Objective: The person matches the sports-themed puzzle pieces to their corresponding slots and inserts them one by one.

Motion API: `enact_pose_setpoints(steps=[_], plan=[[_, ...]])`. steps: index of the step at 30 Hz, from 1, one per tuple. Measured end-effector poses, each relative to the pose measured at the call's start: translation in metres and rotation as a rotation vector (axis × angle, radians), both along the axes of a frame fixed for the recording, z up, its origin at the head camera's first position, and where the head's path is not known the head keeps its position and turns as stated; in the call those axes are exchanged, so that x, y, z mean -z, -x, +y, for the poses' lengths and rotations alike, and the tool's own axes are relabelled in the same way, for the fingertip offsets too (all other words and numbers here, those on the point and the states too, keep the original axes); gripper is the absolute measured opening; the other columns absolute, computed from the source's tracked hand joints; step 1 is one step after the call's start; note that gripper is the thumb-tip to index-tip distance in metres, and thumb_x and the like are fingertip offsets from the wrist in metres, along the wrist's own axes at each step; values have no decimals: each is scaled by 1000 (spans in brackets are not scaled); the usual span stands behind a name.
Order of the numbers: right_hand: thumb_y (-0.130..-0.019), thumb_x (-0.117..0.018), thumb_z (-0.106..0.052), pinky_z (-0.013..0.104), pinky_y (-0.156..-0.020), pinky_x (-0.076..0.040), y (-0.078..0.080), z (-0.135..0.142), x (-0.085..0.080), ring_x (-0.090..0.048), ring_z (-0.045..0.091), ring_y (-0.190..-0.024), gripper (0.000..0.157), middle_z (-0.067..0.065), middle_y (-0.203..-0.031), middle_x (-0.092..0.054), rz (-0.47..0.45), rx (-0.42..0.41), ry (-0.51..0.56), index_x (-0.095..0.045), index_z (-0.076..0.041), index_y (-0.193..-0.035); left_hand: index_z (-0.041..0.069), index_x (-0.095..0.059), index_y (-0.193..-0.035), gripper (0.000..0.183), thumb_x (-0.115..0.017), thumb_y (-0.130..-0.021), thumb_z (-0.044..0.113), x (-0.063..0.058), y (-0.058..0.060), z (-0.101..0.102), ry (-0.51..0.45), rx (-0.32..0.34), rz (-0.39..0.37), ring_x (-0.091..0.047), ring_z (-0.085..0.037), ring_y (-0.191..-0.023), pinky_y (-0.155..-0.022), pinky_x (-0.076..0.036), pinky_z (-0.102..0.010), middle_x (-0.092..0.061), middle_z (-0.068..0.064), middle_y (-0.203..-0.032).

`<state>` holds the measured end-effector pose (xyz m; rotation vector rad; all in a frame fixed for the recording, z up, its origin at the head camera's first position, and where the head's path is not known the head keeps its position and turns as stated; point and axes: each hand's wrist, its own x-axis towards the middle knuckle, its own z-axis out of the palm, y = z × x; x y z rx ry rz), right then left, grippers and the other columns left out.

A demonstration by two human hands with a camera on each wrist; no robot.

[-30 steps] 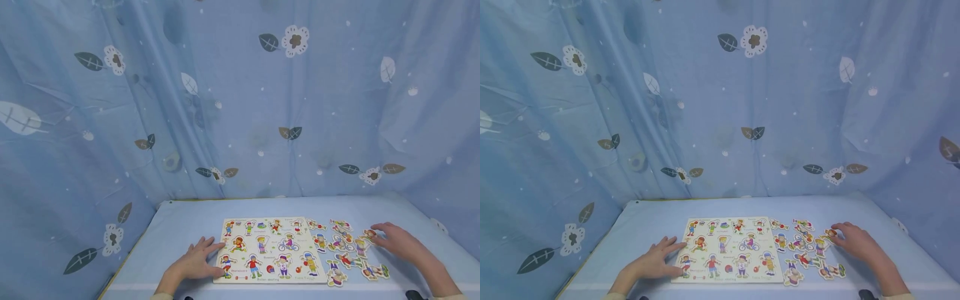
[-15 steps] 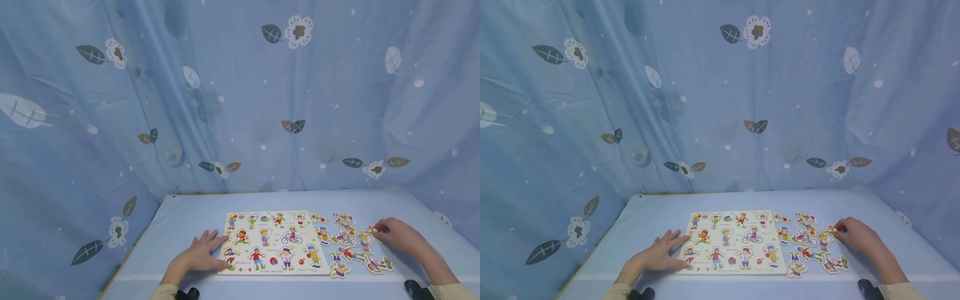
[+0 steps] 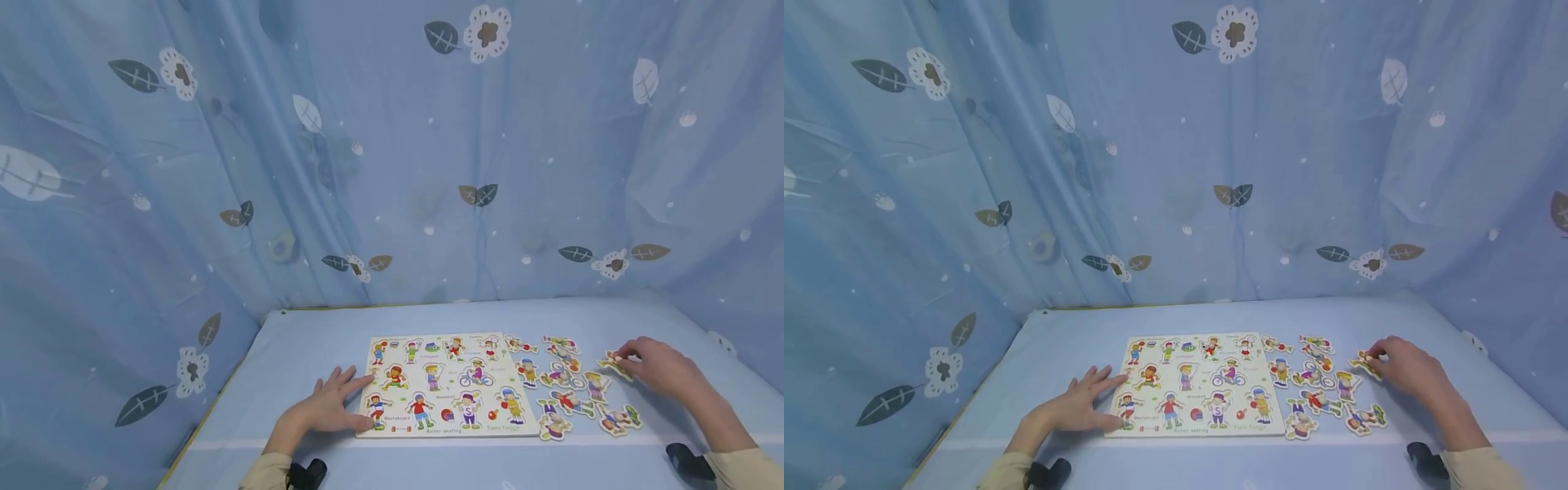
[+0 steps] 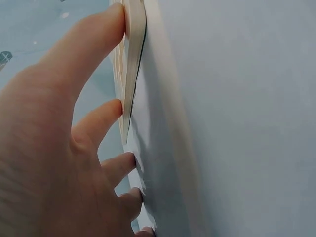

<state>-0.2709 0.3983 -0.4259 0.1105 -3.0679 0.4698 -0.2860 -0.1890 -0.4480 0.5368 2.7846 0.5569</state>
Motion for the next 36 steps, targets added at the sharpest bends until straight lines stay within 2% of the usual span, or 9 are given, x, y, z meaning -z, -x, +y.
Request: enact_pose_setpoints(steps=[9,18,25,36], plan=[[-88,-72,-16,56,-75,-53,1,-38,-14,-63,42,-92,24,19,-96,-68,67,-34,1,-71,4,-101,28,-42,-152,90,-71,-76,67,0,1,-3,14,5,2,-10,-46,-149,-114,-10,-71,-26,-18,-161],[-87,-75,-15,54,-75,-55,4,-89,-25,-65,34,-88,19,13,-95,-69,158,-95,-9,-73,-1,-100,26,-42,-152,91,-74,-75,64,-5,-1,-2,19,0,-2,-10,-46,-149,-115,-10,-70,-26,-18,-161],[-89,-73,-19,43,-66,-55,8,-114,-31,-59,18,-75,19,8,-94,-68,140,-124,8,-73,-4,-100,27,-43,-151,91,-75,-74,63,-2,0,-1,11,5,0,-10,-46,-149,-115,-10,-69,-27,-18,-161],[-89,-74,-19,49,-76,-55,15,-143,-32,-64,24,-86,16,4,-96,-68,174,-158,20,-74,-8,-101,27,-41,-152,91,-75,-75,62,-6,-1,0,9,11,-15,-9,-45,-150,-115,-9,-68,-25,-17,-161]])
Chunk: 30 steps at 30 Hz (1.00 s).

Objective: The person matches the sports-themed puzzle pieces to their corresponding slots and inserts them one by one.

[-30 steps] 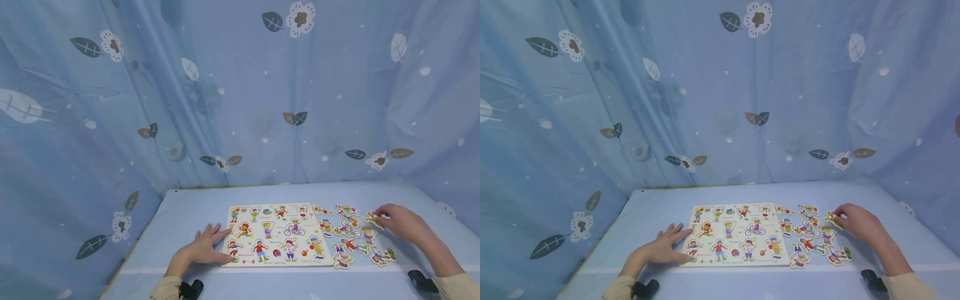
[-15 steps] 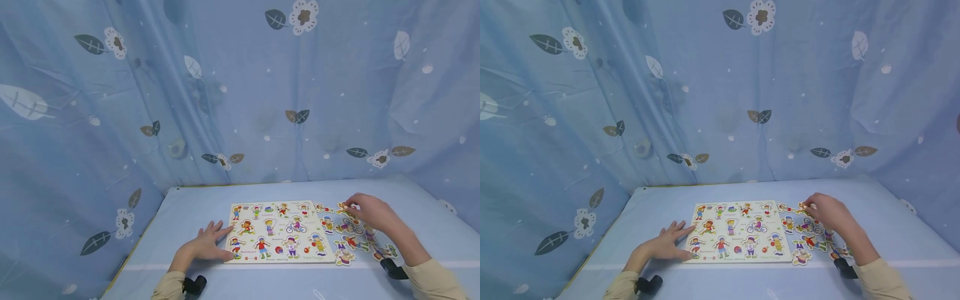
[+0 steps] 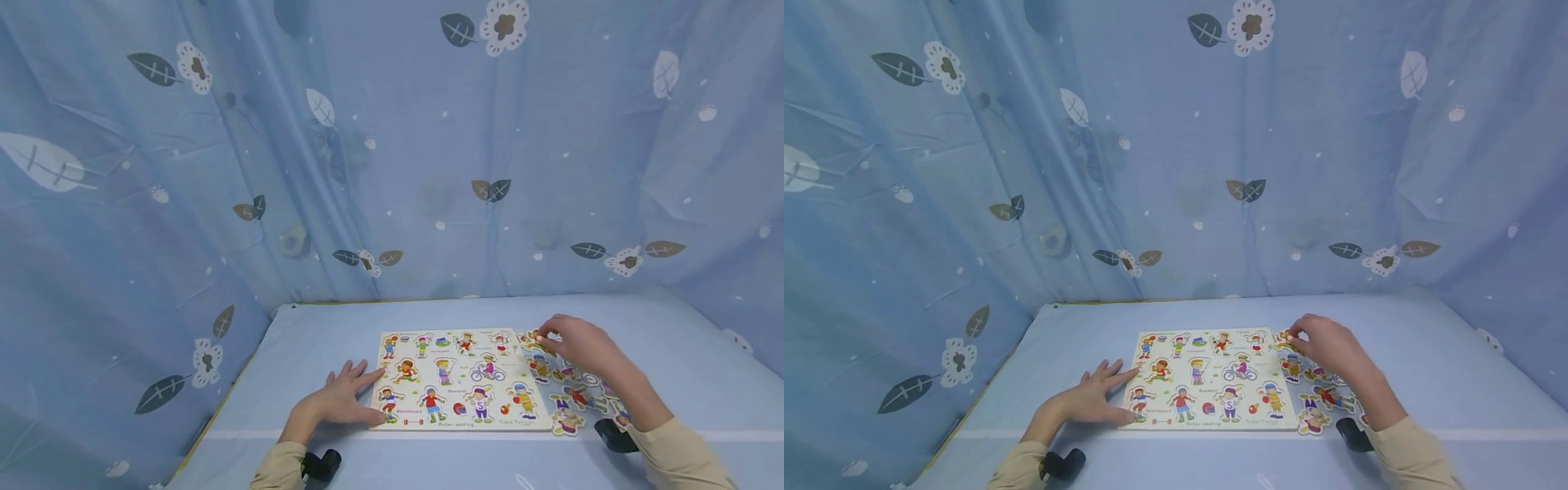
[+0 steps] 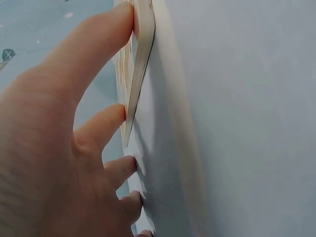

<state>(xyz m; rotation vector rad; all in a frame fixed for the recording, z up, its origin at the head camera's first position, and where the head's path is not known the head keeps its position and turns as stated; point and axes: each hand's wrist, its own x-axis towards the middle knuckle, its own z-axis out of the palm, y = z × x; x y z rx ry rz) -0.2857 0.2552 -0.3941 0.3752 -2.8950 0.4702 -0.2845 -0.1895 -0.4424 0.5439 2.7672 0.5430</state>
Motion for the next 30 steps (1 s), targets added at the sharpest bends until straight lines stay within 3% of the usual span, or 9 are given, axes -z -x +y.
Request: enact_pose_setpoints(steps=[6,19,30], plan=[[-90,-74,-19,50,-81,-54,5,-16,1,-65,27,-91,16,4,-98,-68,-14,-9,10,-74,-9,-101,26,-41,-152,91,-74,-76,61,-3,-1,2,0,1,-4,-9,-45,-150,-116,-9,-68,-25,-18,-161],[-92,-71,-22,44,-75,-55,8,-50,-1,-63,18,-84,14,0,-97,-67,-25,-70,18,-74,-11,-100,28,-41,-152,91,-75,-74,63,-2,0,3,21,-33,-16,-8,-42,-151,-117,-9,-66,-25,-14,-162],[-92,-71,-21,44,-81,-55,14,-94,4,-65,22,-93,10,-3,-97,-68,-38,-138,17,-75,-15,-99,28,-40,-153,92,-75,-75,62,-1,0,1,20,-27,-18,-8,-43,-151,-117,-9,-66,-24,-15,-163]])
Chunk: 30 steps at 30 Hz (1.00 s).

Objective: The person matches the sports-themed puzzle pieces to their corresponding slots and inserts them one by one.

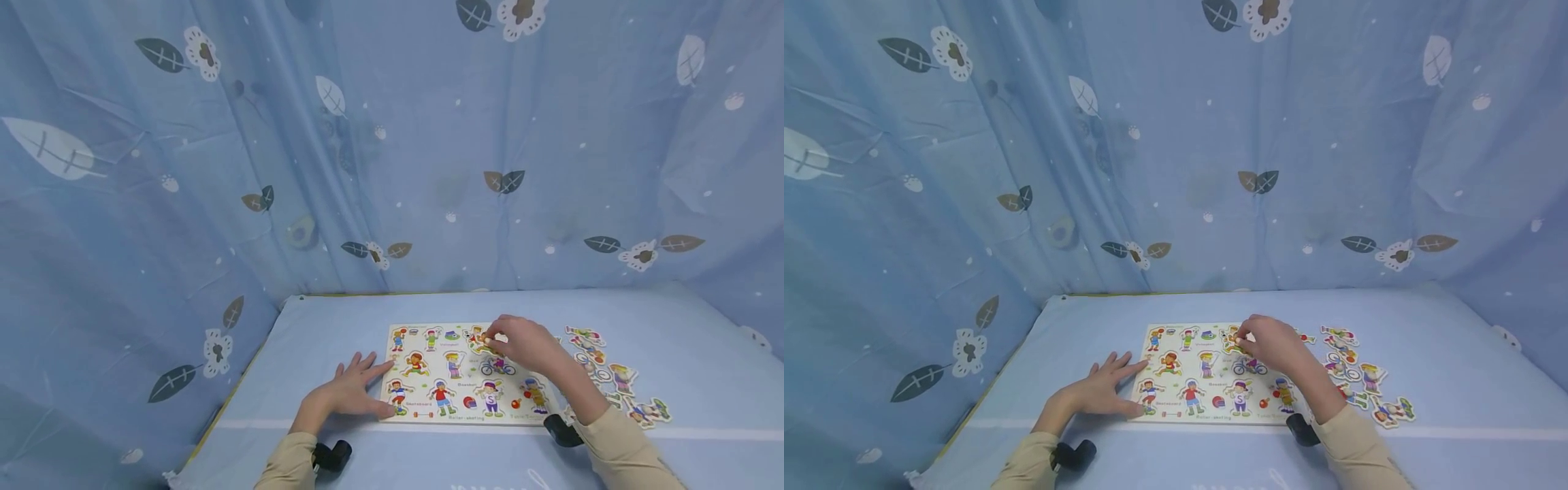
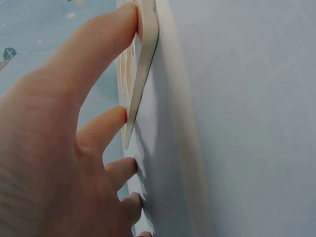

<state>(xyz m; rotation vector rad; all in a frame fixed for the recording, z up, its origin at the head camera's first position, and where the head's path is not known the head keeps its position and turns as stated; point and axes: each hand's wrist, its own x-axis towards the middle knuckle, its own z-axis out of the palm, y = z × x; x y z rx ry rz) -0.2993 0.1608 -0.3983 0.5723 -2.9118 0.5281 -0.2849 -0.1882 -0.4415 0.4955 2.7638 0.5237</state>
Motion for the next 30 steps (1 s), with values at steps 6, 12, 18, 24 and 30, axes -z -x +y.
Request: enact_pose_setpoints(steps=[6,12,18,24,30], plan=[[-92,-71,-23,35,-71,-53,0,-20,1,-61,13,-82,9,-5,-95,-67,7,-32,-8,-76,-18,-98,28,-40,-152,92,-74,-74,64,0,0,0,8,-15,-12,-8,-41,-151,-117,-9,-66,-24,-14,-163],[-92,-72,-22,33,-69,-51,1,-31,2,-58,10,-78,8,-6,-93,-66,-6,-42,3,-75,-17,-96,29,-39,-153,92,-74,-75,63,0,0,-1,-3,-1,-13,-7,-41,-151,-117,-9,-66,-23,-14,-163],[-92,-71,-22,33,-70,-50,5,-37,5,-57,9,-79,8,-7,-93,-65,-30,-52,6,-76,-18,-97,27,-39,-153,91,-74,-76,62,-2,0,-2,4,6,-4,-8,-42,-151,-117,-10,-66,-23,-14,-163],[-93,-70,-23,33,-68,-51,8,-43,7,-59,10,-80,9,-6,-95,-66,-23,-79,8,-75,-18,-98,28,-39,-153,91,-74,-76,62,-4,0,-2,16,6,-12,-8,-41,-151,-117,-10,-65,-22,-14,-163],[-92,-71,-24,31,-67,-49,12,-53,8,-58,8,-78,8,-7,-96,-66,-25,-89,4,-75,-20,-97,28,-38,-153,92,-73,-76,63,-3,1,-1,13,14,-15,-7,-41,-151,-117,-9,-65,-22,-13,-163]])
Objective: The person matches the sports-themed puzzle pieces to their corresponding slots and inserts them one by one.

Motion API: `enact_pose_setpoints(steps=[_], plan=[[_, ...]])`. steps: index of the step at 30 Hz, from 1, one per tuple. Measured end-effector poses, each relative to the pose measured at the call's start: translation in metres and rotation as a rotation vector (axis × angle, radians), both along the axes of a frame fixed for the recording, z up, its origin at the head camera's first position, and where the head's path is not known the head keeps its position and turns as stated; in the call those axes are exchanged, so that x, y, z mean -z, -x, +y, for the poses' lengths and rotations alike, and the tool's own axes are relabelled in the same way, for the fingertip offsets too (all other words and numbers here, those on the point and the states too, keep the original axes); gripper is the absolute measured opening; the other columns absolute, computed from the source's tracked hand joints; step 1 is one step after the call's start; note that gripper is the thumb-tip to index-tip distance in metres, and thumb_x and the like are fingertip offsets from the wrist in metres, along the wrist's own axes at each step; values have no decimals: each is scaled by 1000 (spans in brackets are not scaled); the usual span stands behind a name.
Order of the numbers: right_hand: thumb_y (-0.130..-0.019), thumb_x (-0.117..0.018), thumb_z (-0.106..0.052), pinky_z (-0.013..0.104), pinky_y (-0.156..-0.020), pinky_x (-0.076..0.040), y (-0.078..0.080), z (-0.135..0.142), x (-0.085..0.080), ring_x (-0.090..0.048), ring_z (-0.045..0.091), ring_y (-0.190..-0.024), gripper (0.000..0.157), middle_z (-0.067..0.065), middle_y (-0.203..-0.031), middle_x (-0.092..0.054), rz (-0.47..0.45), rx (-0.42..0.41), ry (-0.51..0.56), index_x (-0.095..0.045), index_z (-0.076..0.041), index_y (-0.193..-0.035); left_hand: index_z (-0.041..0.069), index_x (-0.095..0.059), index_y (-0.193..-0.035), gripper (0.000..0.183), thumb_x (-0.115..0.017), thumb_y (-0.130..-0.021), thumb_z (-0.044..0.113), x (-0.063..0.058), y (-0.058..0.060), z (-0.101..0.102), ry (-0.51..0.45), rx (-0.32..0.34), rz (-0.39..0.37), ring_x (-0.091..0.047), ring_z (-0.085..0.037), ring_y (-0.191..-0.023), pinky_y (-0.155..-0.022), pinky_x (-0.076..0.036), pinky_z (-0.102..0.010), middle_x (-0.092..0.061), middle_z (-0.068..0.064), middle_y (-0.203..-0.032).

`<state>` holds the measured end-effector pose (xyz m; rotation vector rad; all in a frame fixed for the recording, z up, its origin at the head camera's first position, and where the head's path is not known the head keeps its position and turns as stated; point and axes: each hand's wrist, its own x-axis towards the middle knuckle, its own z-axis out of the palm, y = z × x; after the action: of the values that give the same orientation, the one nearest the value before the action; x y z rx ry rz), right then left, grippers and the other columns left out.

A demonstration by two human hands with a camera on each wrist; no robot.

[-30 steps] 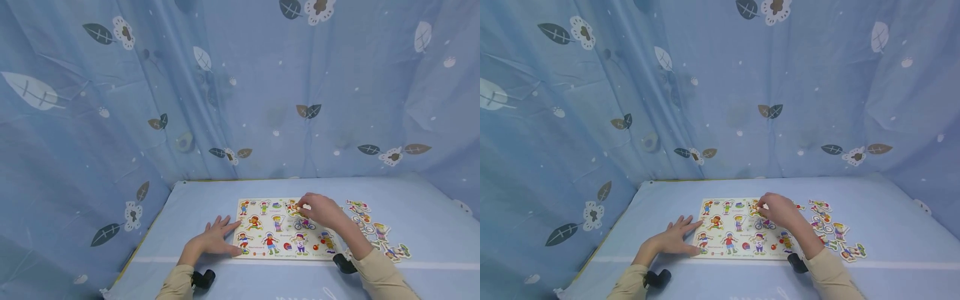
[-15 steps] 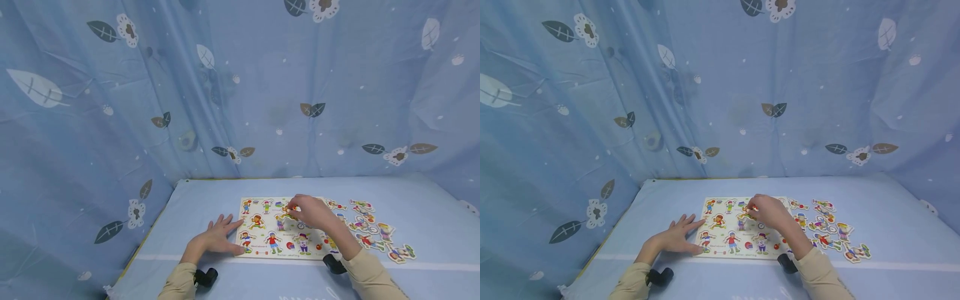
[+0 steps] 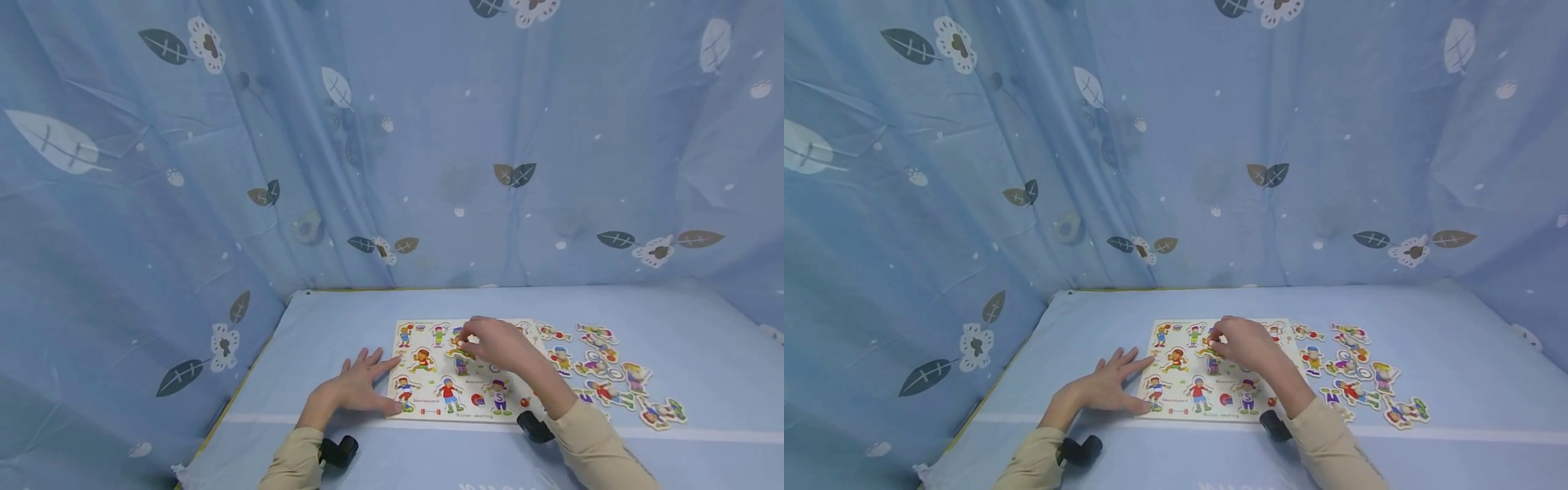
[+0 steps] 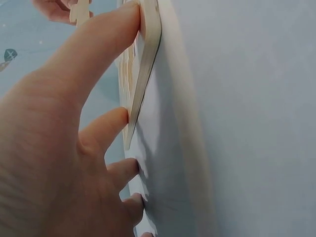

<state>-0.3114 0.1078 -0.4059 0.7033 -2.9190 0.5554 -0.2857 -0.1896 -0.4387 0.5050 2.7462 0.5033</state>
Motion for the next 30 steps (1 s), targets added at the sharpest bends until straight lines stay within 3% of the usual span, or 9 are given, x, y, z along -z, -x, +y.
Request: enact_pose_setpoints(steps=[15,30], plan=[[-90,-73,-23,33,-71,-51,16,-34,-1,-59,10,-79,6,-8,-92,-66,10,-34,7,-75,-19,-95,30,-38,-153,92,-73,-76,64,-1,1,3,22,-1,7,-7,-41,-151,-117,-10,-65,-21,-13,-164],[-90,-74,-21,33,-66,-49,28,-60,12,-56,10,-74,6,-4,-94,-69,-124,-36,43,-75,-17,-94,29,-37,-154,92,-73,-76,63,1,1,0,8,-3,-12,-6,-40,-152,-117,-9,-66,-21,-13,-164]])
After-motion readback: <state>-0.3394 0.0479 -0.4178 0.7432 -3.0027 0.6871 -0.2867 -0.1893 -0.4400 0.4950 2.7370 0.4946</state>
